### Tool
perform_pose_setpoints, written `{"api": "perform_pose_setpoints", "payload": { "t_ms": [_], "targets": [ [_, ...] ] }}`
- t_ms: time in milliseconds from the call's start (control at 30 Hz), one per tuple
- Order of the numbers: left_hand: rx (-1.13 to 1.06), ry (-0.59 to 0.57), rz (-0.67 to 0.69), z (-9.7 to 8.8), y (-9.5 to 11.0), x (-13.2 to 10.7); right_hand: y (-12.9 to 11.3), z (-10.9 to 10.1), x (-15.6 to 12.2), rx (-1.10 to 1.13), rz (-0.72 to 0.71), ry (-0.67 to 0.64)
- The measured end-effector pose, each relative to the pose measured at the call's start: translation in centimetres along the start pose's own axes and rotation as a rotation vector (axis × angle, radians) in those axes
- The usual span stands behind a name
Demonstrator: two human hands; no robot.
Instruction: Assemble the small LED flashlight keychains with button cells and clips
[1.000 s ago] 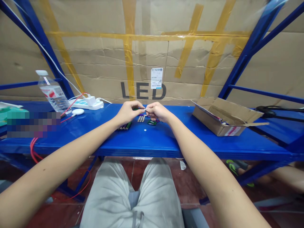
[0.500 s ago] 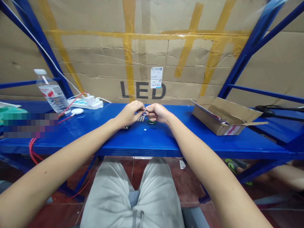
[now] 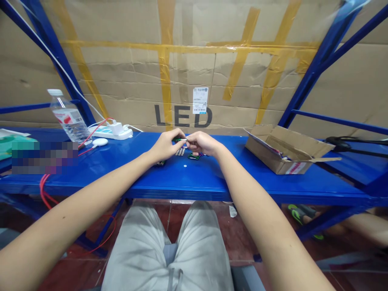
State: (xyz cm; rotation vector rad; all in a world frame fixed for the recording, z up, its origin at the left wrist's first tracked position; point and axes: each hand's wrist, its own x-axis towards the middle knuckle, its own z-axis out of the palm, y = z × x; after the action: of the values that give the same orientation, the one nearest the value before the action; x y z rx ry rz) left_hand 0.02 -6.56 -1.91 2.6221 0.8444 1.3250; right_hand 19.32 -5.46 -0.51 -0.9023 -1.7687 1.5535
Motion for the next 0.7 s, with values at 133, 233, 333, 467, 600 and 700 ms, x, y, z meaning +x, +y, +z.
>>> {"api": "perform_pose_setpoints", "payload": {
  "t_ms": [133,233,333,467,600,700],
  "targets": [
    [-0.067,0.027,-0.062,0.0,0.2,0.0,0.0,0.0,0.0,-0.049,-0.028,0.028],
    [-0.089,0.055,-0.103,0.0,0.2,0.1,0.0,0.1,0.1,-0.095,-0.035,0.091],
    [-0.156,0.084,-0.121,0.0,-0.1,0.2,-0.1,-0.1,0.3,-0.208,-0.086,0.210],
    [-0.282,0.117,-0.197,0.1,-1.0,0.6,-0.4,-0.8,0.2,-0.481,-0.146,0.446],
    [-0.348,0.148,-0.359,-0.1,-1.5,0.9,-0.4,-1.4,-0.2,-0.769,-0.128,0.283],
    [-0.385,0.156,-0.433,-0.3,-1.6,0.9,-0.3,-1.2,-0.3,-0.906,-0.014,0.090]
  ]
}}
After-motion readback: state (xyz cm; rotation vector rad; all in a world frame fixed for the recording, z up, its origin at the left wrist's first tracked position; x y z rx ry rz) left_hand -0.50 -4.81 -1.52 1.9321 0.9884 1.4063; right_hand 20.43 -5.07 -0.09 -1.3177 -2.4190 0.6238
